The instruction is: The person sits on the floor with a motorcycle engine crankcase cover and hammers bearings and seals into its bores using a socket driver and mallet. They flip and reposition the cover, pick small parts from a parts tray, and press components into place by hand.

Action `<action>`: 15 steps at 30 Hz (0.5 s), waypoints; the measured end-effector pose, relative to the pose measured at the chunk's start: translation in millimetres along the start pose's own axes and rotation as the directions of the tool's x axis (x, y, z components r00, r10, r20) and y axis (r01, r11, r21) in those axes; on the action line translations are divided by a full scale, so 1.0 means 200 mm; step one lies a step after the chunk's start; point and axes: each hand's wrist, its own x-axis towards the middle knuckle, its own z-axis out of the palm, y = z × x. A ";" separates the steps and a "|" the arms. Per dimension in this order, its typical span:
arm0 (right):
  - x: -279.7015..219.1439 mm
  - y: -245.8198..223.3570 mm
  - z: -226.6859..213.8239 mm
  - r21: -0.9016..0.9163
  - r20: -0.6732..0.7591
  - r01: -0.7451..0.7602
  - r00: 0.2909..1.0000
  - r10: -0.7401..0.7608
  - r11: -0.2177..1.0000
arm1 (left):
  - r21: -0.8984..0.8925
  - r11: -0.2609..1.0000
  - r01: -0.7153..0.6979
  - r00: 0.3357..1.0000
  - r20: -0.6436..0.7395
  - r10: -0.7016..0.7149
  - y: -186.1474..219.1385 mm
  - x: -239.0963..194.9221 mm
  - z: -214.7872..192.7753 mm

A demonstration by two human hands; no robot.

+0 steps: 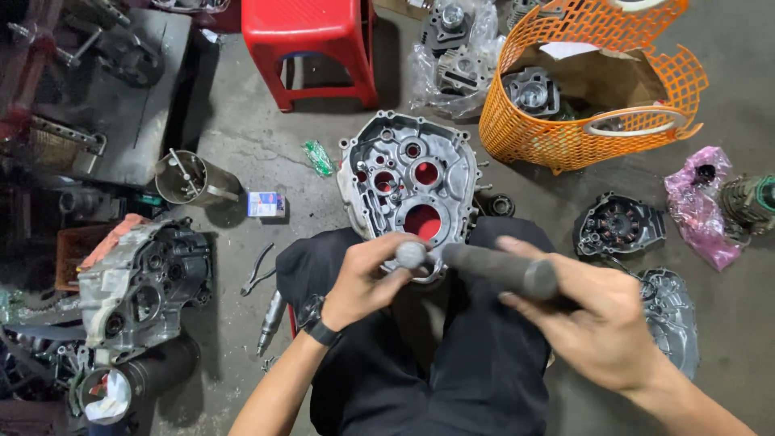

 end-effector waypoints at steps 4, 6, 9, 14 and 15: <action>-0.22 0.15 -0.08 0.067 -0.173 -0.211 0.960 0.220 0.975 | -0.103 0.976 0.194 0.960 -0.183 -0.211 0.01 -0.07 -0.06; -0.39 0.25 -0.13 0.158 -0.240 -0.343 0.896 0.373 0.926 | -0.009 0.979 0.202 0.945 -0.262 -0.198 0.01 -0.12 -0.09; -0.59 0.35 -0.17 0.478 -0.275 -0.421 0.762 0.586 0.771 | 0.015 0.956 0.293 0.900 -0.342 -0.270 -0.02 -0.23 -0.09; -0.92 0.80 -0.01 0.680 -0.167 -0.564 0.503 0.848 0.468 | -0.389 0.842 0.375 0.773 -0.371 -0.515 -0.17 -0.47 -0.07; -0.97 0.95 0.06 0.682 -0.189 -0.555 0.495 0.848 0.476 | -0.390 0.845 0.365 0.787 -0.357 -0.504 -0.30 -0.61 -0.09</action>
